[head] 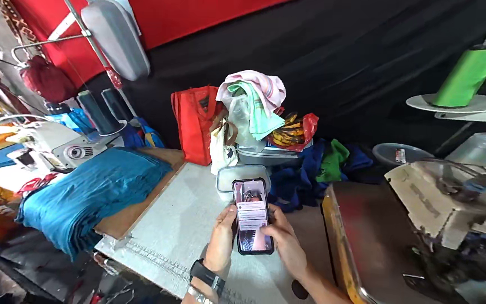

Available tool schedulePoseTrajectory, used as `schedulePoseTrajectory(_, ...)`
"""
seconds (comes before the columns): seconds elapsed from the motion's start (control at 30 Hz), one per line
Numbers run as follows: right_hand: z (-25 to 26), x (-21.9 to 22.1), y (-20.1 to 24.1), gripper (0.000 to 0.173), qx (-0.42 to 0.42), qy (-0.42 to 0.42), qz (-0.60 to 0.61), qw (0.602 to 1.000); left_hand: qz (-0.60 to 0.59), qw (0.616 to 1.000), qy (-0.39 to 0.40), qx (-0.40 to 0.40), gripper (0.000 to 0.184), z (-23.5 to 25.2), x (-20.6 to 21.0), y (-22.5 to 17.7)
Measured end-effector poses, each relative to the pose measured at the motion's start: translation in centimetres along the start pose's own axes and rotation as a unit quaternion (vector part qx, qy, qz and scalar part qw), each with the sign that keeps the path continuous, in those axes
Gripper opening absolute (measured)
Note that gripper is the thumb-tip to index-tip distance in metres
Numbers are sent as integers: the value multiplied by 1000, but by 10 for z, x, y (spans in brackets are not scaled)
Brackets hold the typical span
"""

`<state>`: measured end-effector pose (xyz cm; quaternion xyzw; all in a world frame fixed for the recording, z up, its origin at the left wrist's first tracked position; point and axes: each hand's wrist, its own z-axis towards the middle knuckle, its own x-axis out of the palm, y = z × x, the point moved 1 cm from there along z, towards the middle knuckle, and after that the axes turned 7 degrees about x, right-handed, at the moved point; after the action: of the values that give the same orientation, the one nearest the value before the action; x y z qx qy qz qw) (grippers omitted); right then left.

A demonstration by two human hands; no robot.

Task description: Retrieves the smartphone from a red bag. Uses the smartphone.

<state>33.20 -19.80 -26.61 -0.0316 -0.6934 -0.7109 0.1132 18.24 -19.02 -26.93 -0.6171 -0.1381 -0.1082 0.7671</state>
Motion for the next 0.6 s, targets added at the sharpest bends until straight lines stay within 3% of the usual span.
schedulePoseTrajectory(0.13, -1, -3, -2, 92, -5, 73, -64, 995, -60, 998, -34, -17, 43, 1, -3, -1)
schedulePoseTrajectory(0.27, 0, -3, -4, 99, 0, 81, -58, 995, -76, 997, -14, -27, 42, 1, -5, -1)
schedulePoseTrajectory(0.43, 3, -3, -6, 87, -6, 62, -52, 997, -68, 997, -5, -31, 41, 0, -6, -3)
schedulePoseTrajectory(0.53, 2, -4, -5, 55, -11, 23, -58, 998, -69, 997, -4, -40, 40, 0, -6, -3)
schedulePoseTrajectory(0.6, 2, -3, -3, 45, -5, 6, -61, 998, -70, 996, -5, -48, 40, 1, -6, -3)
